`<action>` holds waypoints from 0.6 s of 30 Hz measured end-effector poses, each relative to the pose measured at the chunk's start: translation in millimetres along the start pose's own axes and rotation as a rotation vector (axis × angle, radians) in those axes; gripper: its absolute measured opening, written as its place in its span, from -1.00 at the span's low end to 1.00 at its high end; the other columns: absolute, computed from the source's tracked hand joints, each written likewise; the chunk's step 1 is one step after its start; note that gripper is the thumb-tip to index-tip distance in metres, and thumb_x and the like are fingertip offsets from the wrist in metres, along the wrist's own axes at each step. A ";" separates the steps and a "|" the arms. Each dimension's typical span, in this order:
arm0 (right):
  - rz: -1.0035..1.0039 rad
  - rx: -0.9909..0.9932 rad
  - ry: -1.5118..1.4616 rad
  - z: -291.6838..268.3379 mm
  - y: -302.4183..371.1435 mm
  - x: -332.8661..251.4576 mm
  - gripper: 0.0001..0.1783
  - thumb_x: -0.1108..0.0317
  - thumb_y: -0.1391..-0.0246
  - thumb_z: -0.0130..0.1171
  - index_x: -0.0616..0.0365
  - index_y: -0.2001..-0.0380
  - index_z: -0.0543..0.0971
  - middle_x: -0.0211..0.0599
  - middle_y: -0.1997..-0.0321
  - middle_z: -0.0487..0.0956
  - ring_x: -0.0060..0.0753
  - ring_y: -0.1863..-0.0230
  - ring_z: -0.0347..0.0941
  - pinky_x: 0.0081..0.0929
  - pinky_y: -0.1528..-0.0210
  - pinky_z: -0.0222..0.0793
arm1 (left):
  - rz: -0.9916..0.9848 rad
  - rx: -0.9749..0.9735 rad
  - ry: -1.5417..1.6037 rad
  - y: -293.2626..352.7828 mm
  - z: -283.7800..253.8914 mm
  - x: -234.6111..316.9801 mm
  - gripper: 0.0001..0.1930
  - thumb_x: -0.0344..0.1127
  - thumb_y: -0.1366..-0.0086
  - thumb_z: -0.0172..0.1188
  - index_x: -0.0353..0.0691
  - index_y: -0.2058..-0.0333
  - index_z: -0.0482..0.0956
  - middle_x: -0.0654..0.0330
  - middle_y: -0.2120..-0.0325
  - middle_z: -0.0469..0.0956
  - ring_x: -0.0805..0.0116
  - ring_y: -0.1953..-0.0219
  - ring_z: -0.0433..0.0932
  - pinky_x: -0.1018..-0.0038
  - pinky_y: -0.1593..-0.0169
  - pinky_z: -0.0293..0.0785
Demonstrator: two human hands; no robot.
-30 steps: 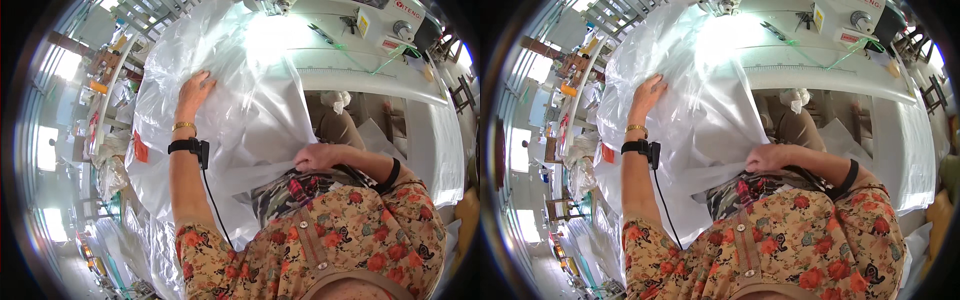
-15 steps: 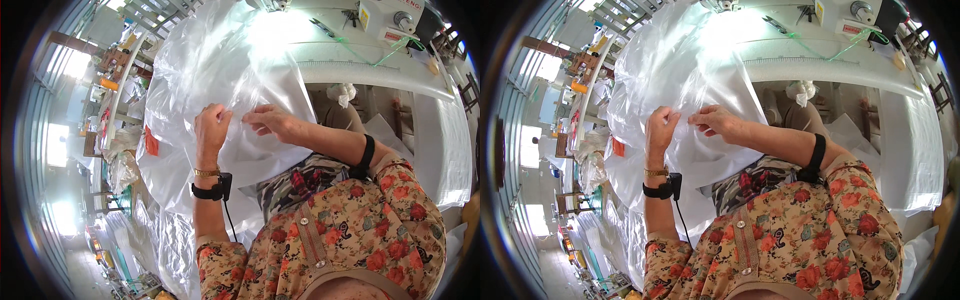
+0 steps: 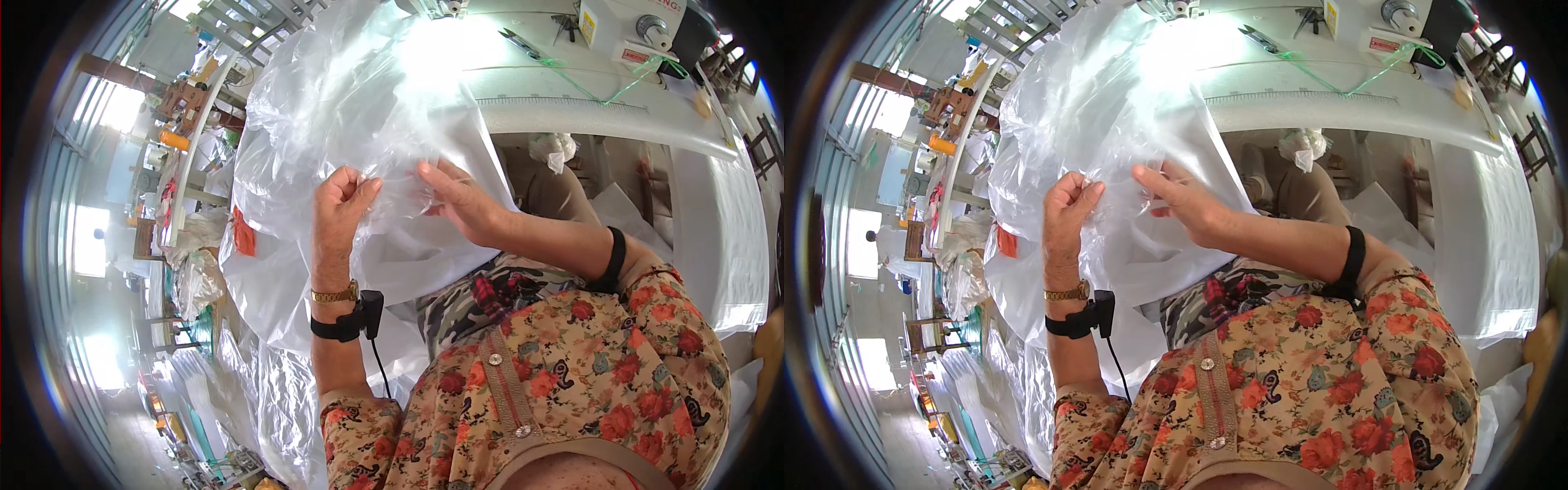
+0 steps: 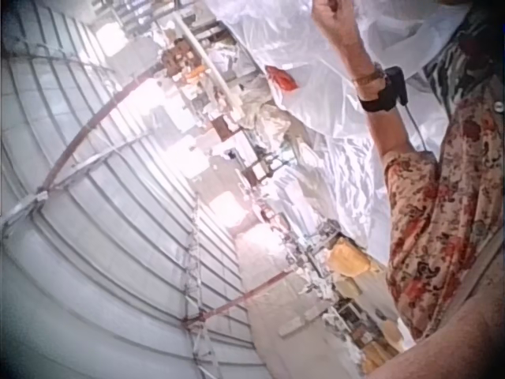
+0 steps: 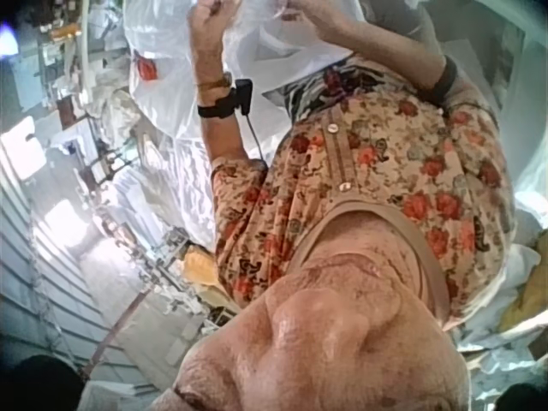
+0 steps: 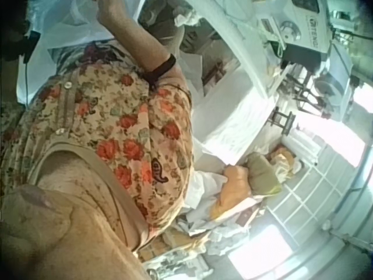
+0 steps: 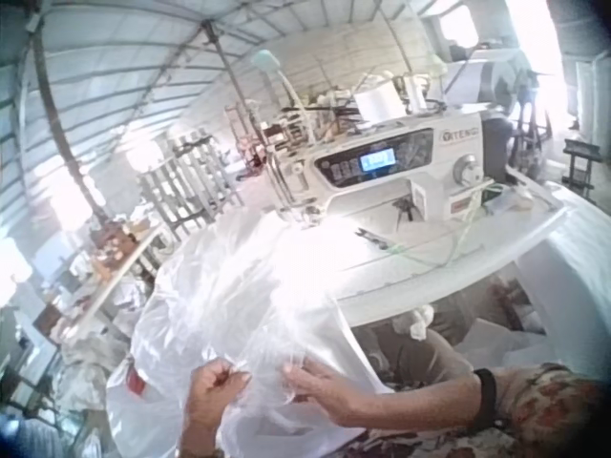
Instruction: The person is sewing a large white plastic sheet using an industrial sewing machine.
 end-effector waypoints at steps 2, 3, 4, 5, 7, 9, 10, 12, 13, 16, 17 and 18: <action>-0.018 -0.057 -0.051 8.2 -3.5 -4.6 -0.67 0.10 -0.14 0.19 0.14 0.23 0.49 -0.43 0.39 0.51 -0.56 0.34 0.44 -0.59 0.25 0.37 | 0.045 -0.020 -0.087 -0.6 4.3 9.1 -0.76 -0.39 -0.22 0.25 -0.25 0.54 0.37 0.48 0.66 0.30 0.76 0.59 0.16 0.69 0.56 0.02; 0.007 -0.125 -0.019 13.8 -3.6 -4.4 -0.69 0.12 -0.13 0.19 0.15 0.24 0.49 -0.46 0.42 0.50 -0.60 0.38 0.41 -0.59 0.27 0.35 | 0.045 -0.021 -0.089 -0.2 4.9 11.0 -0.76 -0.39 -0.22 0.25 -0.25 0.54 0.37 0.48 0.66 0.30 0.76 0.59 0.16 0.69 0.56 0.02; 0.032 -0.193 0.011 18.2 -2.5 -3.5 -0.71 0.15 -0.13 0.20 0.15 0.25 0.50 -0.48 0.45 0.49 -0.63 0.41 0.39 -0.59 0.29 0.34 | 0.064 0.016 -0.086 0.3 2.3 13.0 -0.77 -0.39 -0.22 0.25 -0.25 0.54 0.37 0.49 0.67 0.30 0.76 0.61 0.15 0.69 0.57 0.00; 0.031 -0.190 0.008 15.9 -1.0 -3.7 -0.71 0.15 -0.13 0.20 0.15 0.25 0.50 -0.48 0.45 0.49 -0.63 0.41 0.39 -0.59 0.29 0.34 | 0.080 0.039 -0.067 0.9 0.5 12.9 -0.77 -0.39 -0.22 0.24 -0.25 0.54 0.38 0.49 0.69 0.29 0.77 0.62 0.14 0.68 0.59 -0.02; 0.079 -0.191 0.110 8.2 4.1 2.0 -0.77 0.21 -0.13 0.20 0.14 0.31 0.52 -0.50 0.52 0.46 -0.64 0.48 0.34 -0.61 0.34 0.32 | 0.051 0.077 -0.139 4.4 -7.5 5.9 -0.77 -0.40 -0.22 0.24 -0.25 0.54 0.38 0.50 0.70 0.29 0.77 0.62 0.13 0.68 0.59 -0.03; 0.029 -0.228 0.094 3.1 10.1 4.0 -0.80 0.23 -0.14 0.20 0.15 0.36 0.53 -0.49 0.55 0.45 -0.64 0.50 0.34 -0.62 0.37 0.32 | 0.022 0.103 -0.194 7.5 -14.1 -7.1 -0.78 -0.40 -0.22 0.23 -0.25 0.54 0.38 0.50 0.71 0.29 0.77 0.63 0.13 0.68 0.59 -0.03; 0.019 -0.224 0.103 -0.6 12.4 6.4 -0.81 0.26 -0.14 0.19 0.16 0.41 0.54 -0.48 0.58 0.45 -0.65 0.53 0.33 -0.64 0.40 0.31 | -0.005 0.093 -0.202 8.3 -13.8 -16.2 -0.79 -0.40 -0.21 0.23 -0.26 0.53 0.39 0.49 0.72 0.28 0.76 0.64 0.12 0.67 0.61 -0.03; -0.023 -0.239 0.169 -5.0 16.1 9.1 -0.80 0.27 -0.15 0.18 0.17 0.44 0.54 -0.47 0.59 0.45 -0.66 0.55 0.33 -0.65 0.44 0.30 | -0.032 0.084 -0.213 8.5 -12.8 -31.2 -0.80 -0.40 -0.20 0.23 -0.27 0.53 0.40 0.47 0.74 0.27 0.75 0.65 0.11 0.66 0.62 -0.03; -0.056 -0.248 0.239 -5.9 18.1 9.5 -0.79 0.29 -0.16 0.17 0.19 0.47 0.54 -0.47 0.61 0.46 -0.67 0.57 0.33 -0.66 0.48 0.29 | -0.025 0.066 -0.342 8.1 -10.1 -35.0 -0.81 -0.39 -0.19 0.24 -0.24 0.53 0.42 0.44 0.75 0.31 0.68 0.68 0.19 0.63 0.61 0.05; -0.055 -0.243 0.353 -9.2 24.9 13.8 -0.77 0.30 -0.18 0.15 0.22 0.49 0.54 -0.46 0.62 0.47 -0.69 0.59 0.34 -0.67 0.53 0.28 | 0.201 0.059 -0.805 10.2 7.8 -22.6 -0.84 -0.38 -0.15 0.25 -0.24 0.52 0.45 0.32 0.75 0.38 0.44 0.68 0.34 0.48 0.54 0.21; -0.051 -0.244 0.354 -9.2 27.5 14.4 -0.77 0.30 -0.18 0.15 0.22 0.49 0.54 -0.46 0.62 0.47 -0.69 0.59 0.34 -0.67 0.53 0.28 | 0.431 0.072 -1.138 14.9 23.6 -7.5 -0.87 -0.39 -0.11 0.24 -0.26 0.51 0.47 0.22 0.73 0.43 0.26 0.65 0.41 0.36 0.48 0.29; -0.053 -0.252 0.388 -8.3 30.3 15.2 -0.78 0.31 -0.18 0.14 0.22 0.48 0.54 -0.47 0.62 0.48 -0.69 0.60 0.34 -0.67 0.53 0.28 | 0.508 0.068 -1.245 17.6 33.5 0.4 -0.87 -0.38 -0.07 0.24 -0.30 0.46 0.50 0.09 0.63 0.48 -0.01 0.53 0.46 0.14 0.33 0.32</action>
Point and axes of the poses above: each hand's wrist, its own y-axis away from the middle knuckle, its own z-axis out of the palm, x = y × z, the point moved 7 cm from there along -y, towards the middle knuckle
